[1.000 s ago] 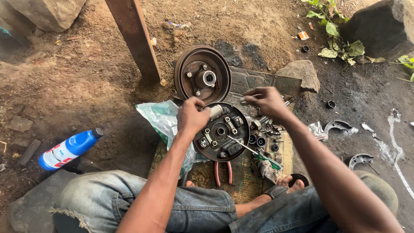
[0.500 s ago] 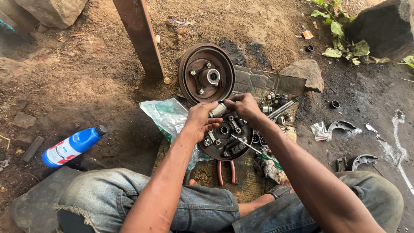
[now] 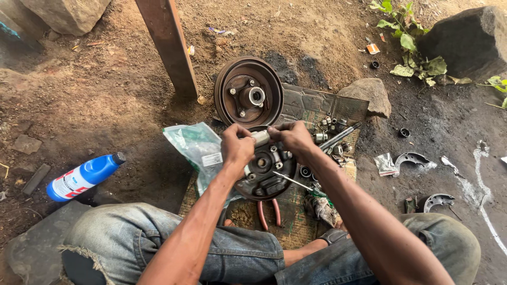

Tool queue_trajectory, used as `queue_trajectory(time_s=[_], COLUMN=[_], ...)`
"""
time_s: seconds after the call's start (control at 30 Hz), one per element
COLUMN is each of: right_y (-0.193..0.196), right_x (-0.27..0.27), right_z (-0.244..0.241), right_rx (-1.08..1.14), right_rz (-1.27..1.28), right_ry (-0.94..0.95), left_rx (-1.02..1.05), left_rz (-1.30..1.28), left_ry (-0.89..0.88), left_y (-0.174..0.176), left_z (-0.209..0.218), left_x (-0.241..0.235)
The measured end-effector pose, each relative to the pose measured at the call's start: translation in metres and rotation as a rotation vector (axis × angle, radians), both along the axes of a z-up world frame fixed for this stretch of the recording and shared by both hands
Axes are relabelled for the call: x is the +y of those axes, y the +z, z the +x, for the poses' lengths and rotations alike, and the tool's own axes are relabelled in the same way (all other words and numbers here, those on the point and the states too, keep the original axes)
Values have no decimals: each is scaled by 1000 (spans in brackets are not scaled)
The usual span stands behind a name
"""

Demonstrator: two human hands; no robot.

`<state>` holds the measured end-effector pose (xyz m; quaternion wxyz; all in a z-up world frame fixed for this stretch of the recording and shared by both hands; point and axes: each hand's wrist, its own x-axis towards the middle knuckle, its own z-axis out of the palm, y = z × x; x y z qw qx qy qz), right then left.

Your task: The person is repairing a brake assembly by cleaning and lubricating its components. They use a screwdriver to manipulate parts and apply lubricant from a blue bottle to the brake mechanism.

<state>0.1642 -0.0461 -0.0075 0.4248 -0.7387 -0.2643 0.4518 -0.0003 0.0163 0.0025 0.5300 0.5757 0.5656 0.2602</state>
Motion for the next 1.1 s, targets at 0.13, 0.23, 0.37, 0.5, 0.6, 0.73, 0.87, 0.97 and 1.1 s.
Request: queue_trajectory(time_s=[0.13,0.23,0.37,0.5,0.6,0.73,0.87,0.97,1.1], right_y=[-13,-27,-37,-34,-28,-23,-25,-26,-18], right_x=[-2,-10,-1,5,12,19,20,19,14], right_z=[-15,-30,-42,-38,-38,-35,-34,-36,-33], right_rx=[111,150,202,170,159,119,177,181,84], right_rz=[9,60,72,33,59,46,72,113,33], right_ry=[-33,-84,-188,-193,-184,-179,-192,-183,-98], left_rx=[205,103,-126,-423,-538,-462,-294,-272,-255], left_rz=[257,188,-142,-468,-573,-481,-416,-477,-416], left_ry=[-111,-142,3,214,271,144,13,50,42], left_y=[-7,-22,-45,-60,-61,-44,-21,-10,-9], left_z=[-12,-16,-16,-9,-14,-15,-17,-18,-14], left_x=[21,22,26,41,46,40,36,29,22])
